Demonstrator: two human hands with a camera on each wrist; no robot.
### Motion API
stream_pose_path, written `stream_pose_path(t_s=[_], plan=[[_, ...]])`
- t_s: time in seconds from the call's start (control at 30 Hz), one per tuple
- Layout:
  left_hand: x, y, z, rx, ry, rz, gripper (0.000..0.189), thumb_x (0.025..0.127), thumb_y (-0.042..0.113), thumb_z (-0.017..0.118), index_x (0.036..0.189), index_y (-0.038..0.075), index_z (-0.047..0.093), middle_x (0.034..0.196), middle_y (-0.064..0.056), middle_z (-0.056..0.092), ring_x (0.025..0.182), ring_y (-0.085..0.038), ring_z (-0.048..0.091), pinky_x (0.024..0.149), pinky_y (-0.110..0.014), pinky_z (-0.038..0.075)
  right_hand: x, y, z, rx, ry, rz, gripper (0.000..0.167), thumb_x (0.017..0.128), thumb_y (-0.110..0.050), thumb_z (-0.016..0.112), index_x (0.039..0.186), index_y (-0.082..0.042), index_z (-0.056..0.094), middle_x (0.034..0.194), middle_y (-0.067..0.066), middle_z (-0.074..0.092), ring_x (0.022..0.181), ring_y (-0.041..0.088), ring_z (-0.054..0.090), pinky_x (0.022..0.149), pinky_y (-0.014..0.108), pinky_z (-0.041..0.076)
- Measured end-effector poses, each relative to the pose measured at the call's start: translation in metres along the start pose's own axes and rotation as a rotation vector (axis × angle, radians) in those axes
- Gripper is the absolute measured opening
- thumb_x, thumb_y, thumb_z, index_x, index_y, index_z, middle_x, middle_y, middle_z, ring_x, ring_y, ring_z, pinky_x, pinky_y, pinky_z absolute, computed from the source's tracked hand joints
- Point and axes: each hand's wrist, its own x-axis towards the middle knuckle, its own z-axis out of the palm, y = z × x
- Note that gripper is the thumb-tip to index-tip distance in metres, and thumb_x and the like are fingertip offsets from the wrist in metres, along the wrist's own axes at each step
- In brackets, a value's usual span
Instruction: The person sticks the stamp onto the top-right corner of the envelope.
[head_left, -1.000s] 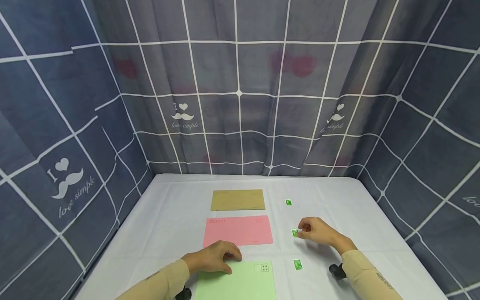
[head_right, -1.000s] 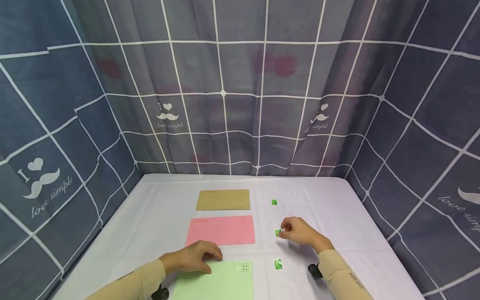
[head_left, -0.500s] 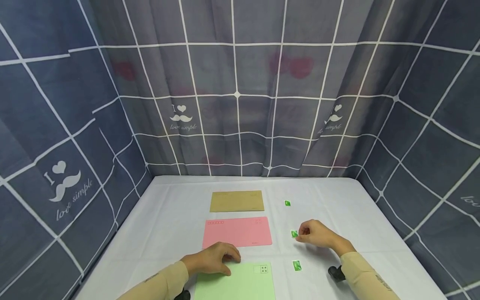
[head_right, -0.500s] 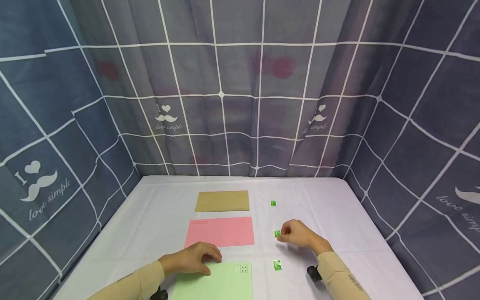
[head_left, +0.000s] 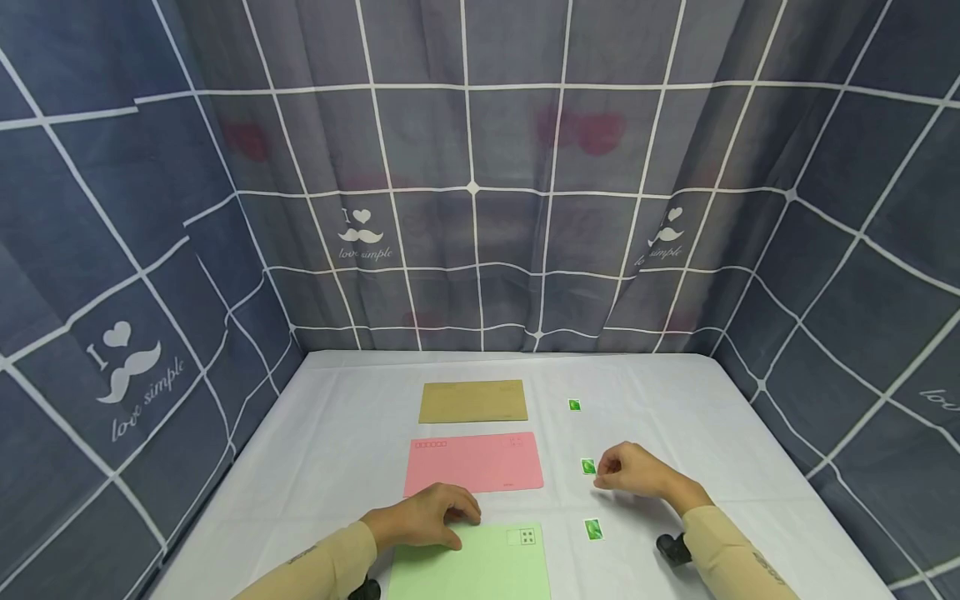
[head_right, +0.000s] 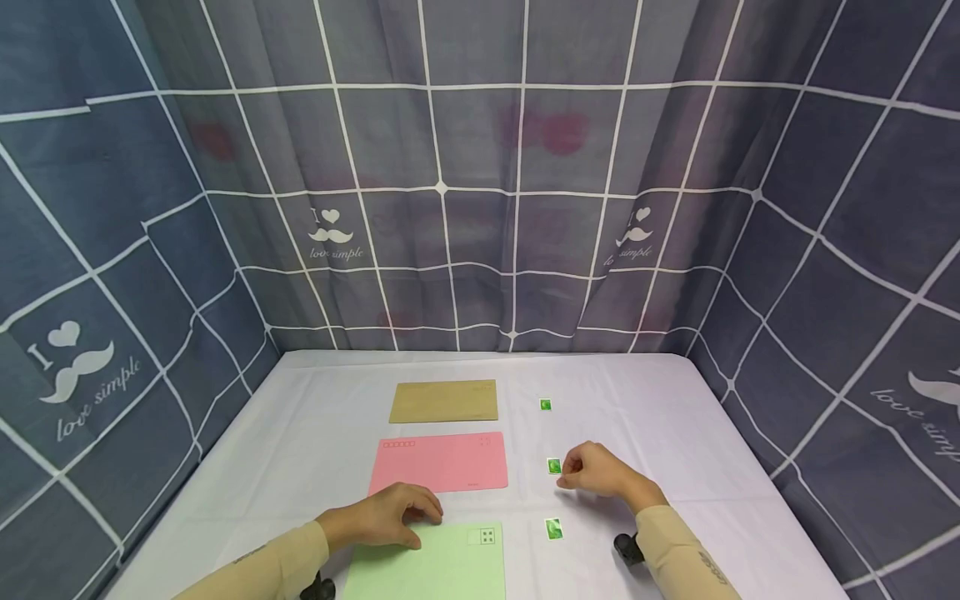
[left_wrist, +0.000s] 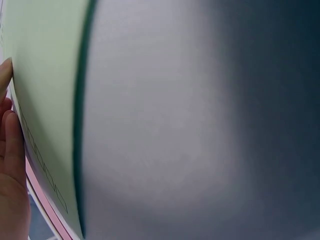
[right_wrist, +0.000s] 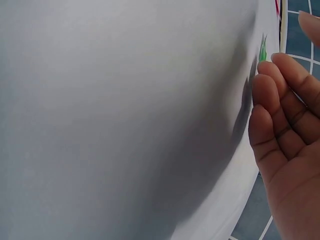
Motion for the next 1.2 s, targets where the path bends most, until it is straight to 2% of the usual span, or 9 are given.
stream_pose_path(t_s=[0.7,1.0,1.2], plan=[[0.0001,0.0,0.0005,-0.031,-0.007,0.004,0.032,0.08,0.005,0.082,0.109,0.015,0.073,0.117,0.012,0.065,0.109,-0.001,0.061,0.095,-0.015,0.052,-0.0047,-0.0016,0.0038,0.053,-0.041,0.001,0.011,0.082,-0.02,0.08,0.082,-0.012,0.071,0.074,-0.004,0.065,0.063,0.008,0.053,0.054,0.022,0.045],[-0.0011,0.0009,0.0015,-0.03,-0.005,-0.013,0.033,0.08,0.005,0.082,0.109,0.016,0.073,0.117,0.013,0.064,0.109,-0.003,0.061,0.096,-0.017,0.052,-0.0066,-0.0017,0.0092,0.114,-0.064,0.02,0.013,0.077,-0.01,0.082,0.084,-0.008,0.071,0.075,-0.001,0.065,0.065,0.011,0.055,0.054,0.021,0.046],[-0.0007,0.0019,0.0005,-0.03,-0.008,-0.006,0.032,0.08,0.005,0.081,0.109,0.016,0.072,0.117,0.012,0.065,0.109,-0.002,0.061,0.095,-0.016,0.052,-0.009,-0.0069,0.0101,0.102,-0.086,0.014,0.011,0.078,-0.007,0.081,0.084,-0.008,0.073,0.075,-0.001,0.066,0.064,0.011,0.055,0.054,0.021,0.046]])
